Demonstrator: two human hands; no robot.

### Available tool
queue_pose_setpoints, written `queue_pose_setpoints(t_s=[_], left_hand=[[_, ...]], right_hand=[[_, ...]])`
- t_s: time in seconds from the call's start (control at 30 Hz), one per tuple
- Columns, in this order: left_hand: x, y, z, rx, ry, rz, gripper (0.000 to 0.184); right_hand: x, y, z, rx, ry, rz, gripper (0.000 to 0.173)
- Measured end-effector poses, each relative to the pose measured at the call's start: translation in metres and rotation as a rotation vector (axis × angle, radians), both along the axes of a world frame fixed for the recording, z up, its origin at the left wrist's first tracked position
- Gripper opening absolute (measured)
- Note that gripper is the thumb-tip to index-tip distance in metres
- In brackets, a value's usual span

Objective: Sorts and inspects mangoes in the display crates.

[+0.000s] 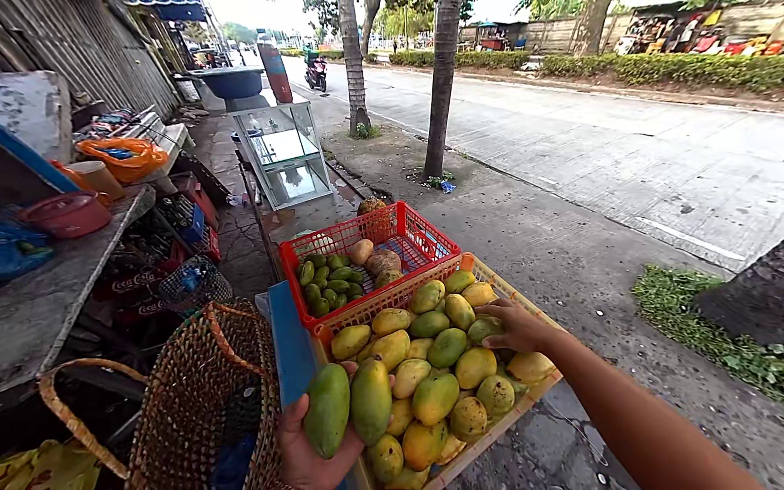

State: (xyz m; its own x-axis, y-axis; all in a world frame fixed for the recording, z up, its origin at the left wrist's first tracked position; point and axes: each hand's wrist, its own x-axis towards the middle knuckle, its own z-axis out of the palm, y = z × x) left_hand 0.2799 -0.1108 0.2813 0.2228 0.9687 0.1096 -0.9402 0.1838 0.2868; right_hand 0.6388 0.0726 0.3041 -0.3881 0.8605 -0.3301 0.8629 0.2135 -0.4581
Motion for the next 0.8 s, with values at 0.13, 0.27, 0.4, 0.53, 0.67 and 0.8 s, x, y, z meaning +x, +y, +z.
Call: queue_pose_setpoints(t_s=[0.13, 0.27, 0.4, 0.53, 0.67, 0.8], left_hand=[[0.005, 0.005, -0.001, 0.0, 0.02, 0.008, 0.062], [0.018, 0.014, 0.001, 0.02, 0.031, 0.014, 0.057], [0.027, 0.019, 0.002, 0.008, 0.129, 0.009, 0.054], [0.024, 0.011, 0.007, -0.151, 0.23, 0.164, 0.056], [0.003, 0.001, 0.002, -0.188, 0.359, 0.171, 0.069], [-0.015, -0.005, 0.001, -0.159, 0.289, 0.126, 0.063]], right_hand=[[-0.031, -0.038, 0.017, 0.164, 0.34, -0.002, 0.062], [-0.081, -0.09, 0.028, -0.244, 0.711, 0.168, 0.082], [-0.11, -0.106, 0.01, -0.505, 0.949, 0.146, 0.112], [-0.105, -0.108, -0.01, -0.671, 1.36, -0.061, 0.103], [-0.082, -0.105, -0.016, -0.718, 1.584, -0.051, 0.106], [-0.041, -0.084, 0.004, -0.444, 1.587, -0.195, 0.093]])
